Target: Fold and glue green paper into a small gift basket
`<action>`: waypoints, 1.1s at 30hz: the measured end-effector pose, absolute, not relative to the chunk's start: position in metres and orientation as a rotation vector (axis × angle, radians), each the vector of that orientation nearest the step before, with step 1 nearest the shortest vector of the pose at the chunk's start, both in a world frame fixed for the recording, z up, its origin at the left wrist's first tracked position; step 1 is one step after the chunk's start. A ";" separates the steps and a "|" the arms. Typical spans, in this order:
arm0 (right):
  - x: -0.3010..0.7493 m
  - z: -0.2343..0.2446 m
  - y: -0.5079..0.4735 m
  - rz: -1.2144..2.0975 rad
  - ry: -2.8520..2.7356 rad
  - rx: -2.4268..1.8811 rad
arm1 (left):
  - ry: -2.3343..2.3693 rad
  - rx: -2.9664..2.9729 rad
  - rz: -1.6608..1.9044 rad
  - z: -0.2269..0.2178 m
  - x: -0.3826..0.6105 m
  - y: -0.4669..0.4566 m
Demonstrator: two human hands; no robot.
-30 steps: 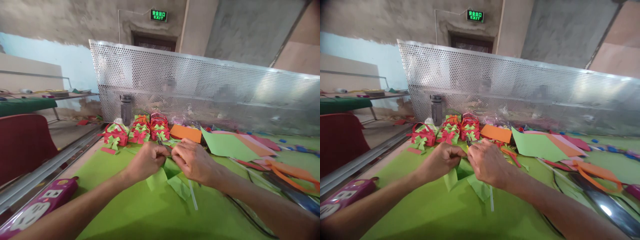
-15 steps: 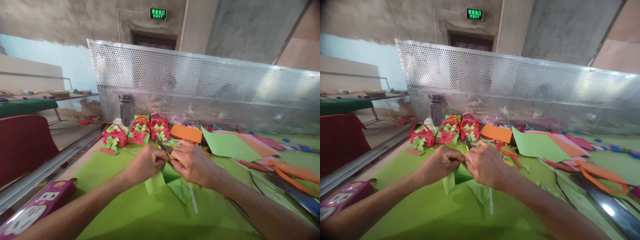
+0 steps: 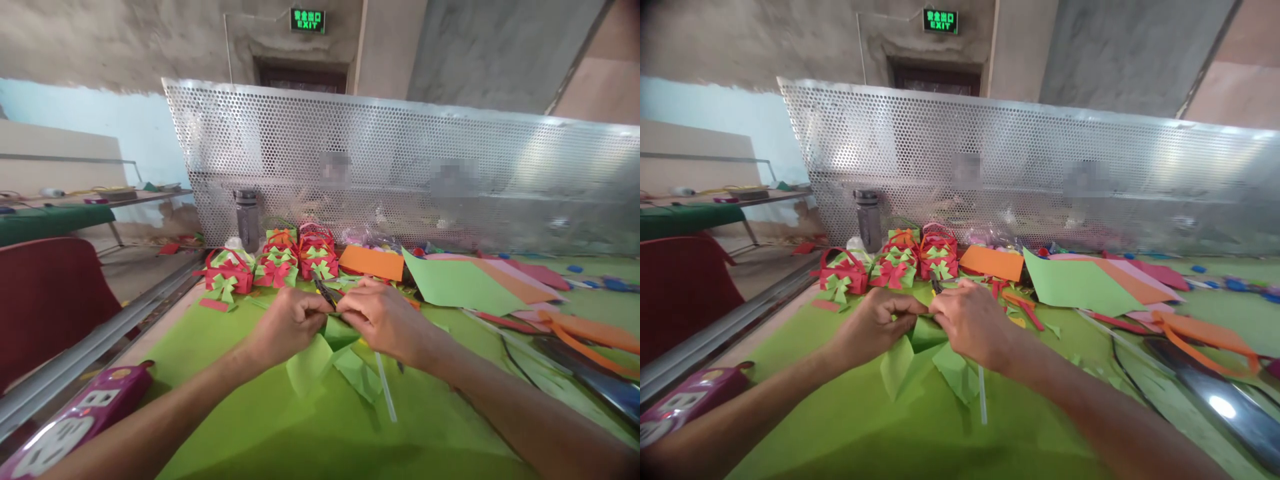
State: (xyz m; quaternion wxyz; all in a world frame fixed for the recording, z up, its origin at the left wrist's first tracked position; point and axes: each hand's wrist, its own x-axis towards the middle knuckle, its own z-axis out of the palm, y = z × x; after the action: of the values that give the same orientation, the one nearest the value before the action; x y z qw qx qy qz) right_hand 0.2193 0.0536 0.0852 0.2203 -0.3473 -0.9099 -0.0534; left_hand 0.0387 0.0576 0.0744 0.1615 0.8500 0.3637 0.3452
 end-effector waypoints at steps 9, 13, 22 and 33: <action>0.219 0.080 0.054 -0.277 -2.559 -0.893 | 1.008 2.484 0.973 0.071 0.039 0.058; 0.219 0.075 0.056 -0.308 -2.537 -0.849 | 0.987 2.491 0.948 0.070 0.038 0.058; 0.219 0.075 0.054 -0.339 -2.513 -0.813 | 1.027 2.485 0.912 0.074 0.041 0.056; 0.225 0.087 0.048 -0.430 -2.434 -0.699 | 0.987 2.624 0.830 0.102 0.045 0.053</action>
State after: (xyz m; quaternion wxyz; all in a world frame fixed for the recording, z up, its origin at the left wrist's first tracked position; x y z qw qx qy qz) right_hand 0.2251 0.0479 0.0868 0.2824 -0.2611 -0.9090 -0.1605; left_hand 0.0445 0.0532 0.1021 0.1085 0.8921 0.3357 0.2822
